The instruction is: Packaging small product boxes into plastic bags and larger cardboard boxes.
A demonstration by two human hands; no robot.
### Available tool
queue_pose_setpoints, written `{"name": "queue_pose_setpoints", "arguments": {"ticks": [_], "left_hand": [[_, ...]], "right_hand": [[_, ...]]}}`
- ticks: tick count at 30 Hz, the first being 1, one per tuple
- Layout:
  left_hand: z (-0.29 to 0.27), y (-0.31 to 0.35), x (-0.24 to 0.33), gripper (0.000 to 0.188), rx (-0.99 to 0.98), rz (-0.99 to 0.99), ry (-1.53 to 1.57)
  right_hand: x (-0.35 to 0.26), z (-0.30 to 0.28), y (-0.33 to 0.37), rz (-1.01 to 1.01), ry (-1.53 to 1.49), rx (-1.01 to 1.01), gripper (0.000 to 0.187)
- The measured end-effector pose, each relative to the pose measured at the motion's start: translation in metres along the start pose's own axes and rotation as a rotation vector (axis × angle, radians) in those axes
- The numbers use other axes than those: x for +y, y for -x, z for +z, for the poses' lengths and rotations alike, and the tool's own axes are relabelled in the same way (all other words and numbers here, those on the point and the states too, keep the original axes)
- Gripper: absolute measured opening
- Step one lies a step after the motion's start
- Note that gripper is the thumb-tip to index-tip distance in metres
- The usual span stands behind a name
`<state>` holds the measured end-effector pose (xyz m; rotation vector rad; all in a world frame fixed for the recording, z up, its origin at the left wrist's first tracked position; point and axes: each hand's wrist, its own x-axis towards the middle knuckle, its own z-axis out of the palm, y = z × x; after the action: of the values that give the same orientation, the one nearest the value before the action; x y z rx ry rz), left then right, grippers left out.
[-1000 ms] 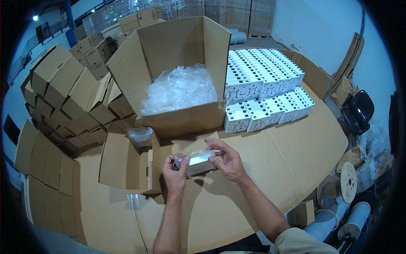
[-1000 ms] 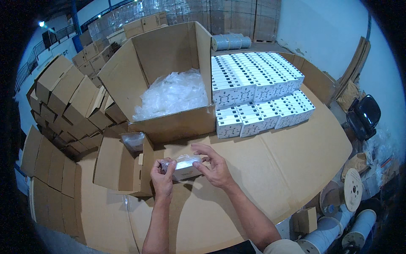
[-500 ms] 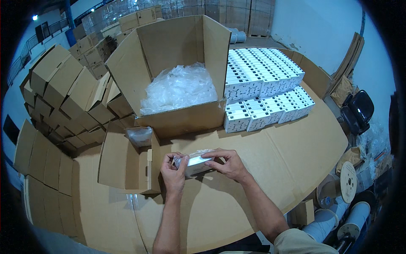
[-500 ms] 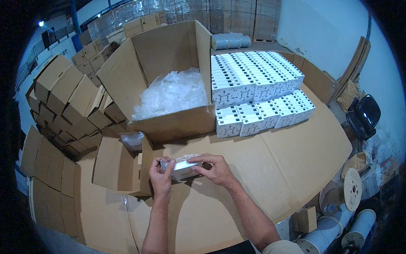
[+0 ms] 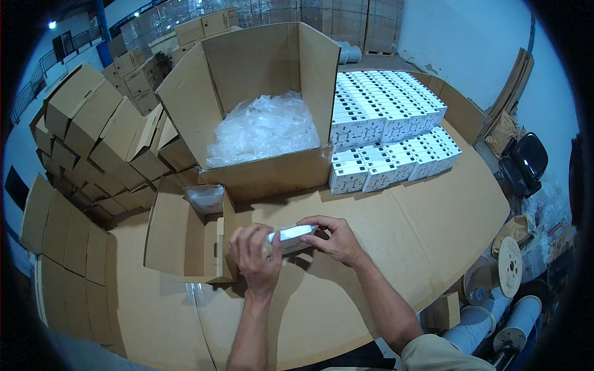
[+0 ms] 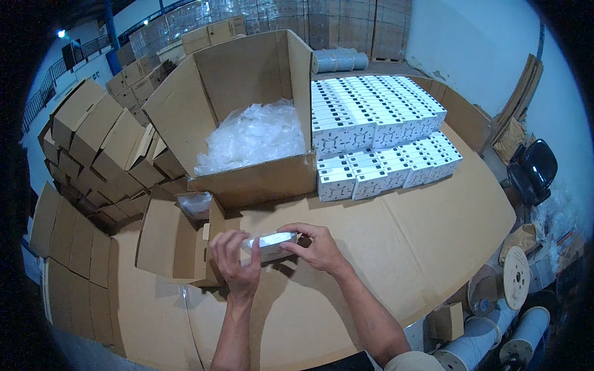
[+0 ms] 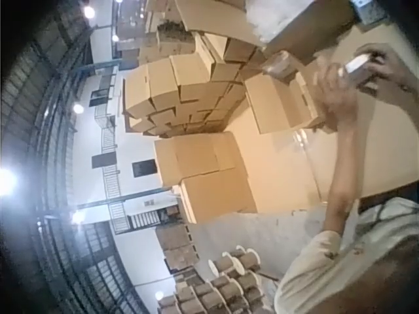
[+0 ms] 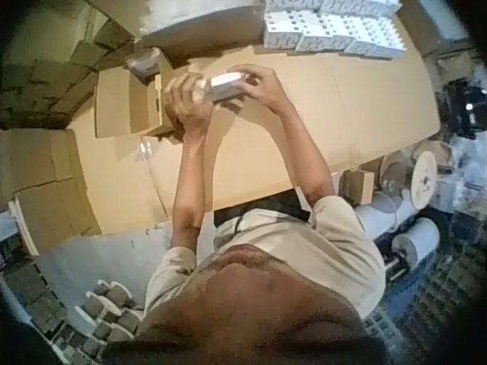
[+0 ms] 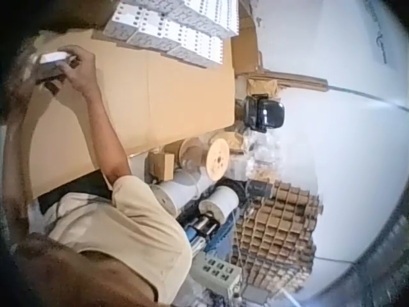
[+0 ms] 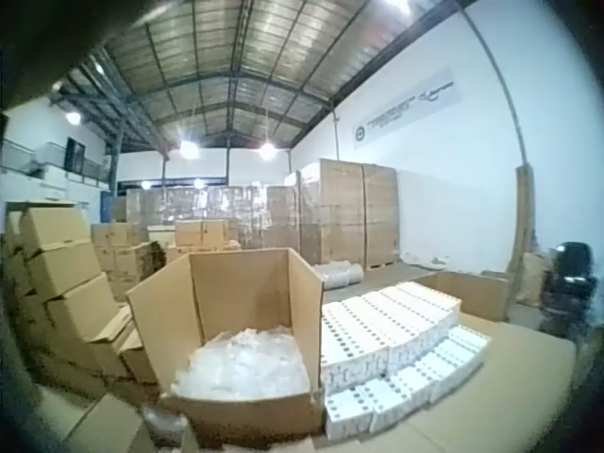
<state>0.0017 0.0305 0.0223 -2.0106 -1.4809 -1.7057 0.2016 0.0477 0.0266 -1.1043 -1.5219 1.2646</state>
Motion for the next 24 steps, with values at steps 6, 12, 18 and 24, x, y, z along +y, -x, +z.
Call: {"name": "queue_pose_setpoints", "arguments": {"ticks": [6, 12, 18, 24], "left_hand": [[-0.002, 0.007, 0.018, 0.029, -0.227, 0.194, -0.117], [-0.001, 0.0, 0.018, 0.029, -0.295, 0.114, -0.041], [-0.001, 0.002, 0.001, 0.03, -0.385, -0.273, 0.327], [0.006, 0.008, -0.011, 0.035, -0.47, -0.447, 0.558]], "right_hand": [[0.004, 0.001, 0.0, -0.037, -0.054, 0.01, 0.028], [-0.001, -0.002, 0.001, -0.06, 0.033, 0.01, 0.027], [-0.007, -0.001, 0.003, -0.152, 0.181, 0.032, 0.027], [0.0, 0.003, 0.005, -0.317, 0.304, 0.105, 0.028]]}}
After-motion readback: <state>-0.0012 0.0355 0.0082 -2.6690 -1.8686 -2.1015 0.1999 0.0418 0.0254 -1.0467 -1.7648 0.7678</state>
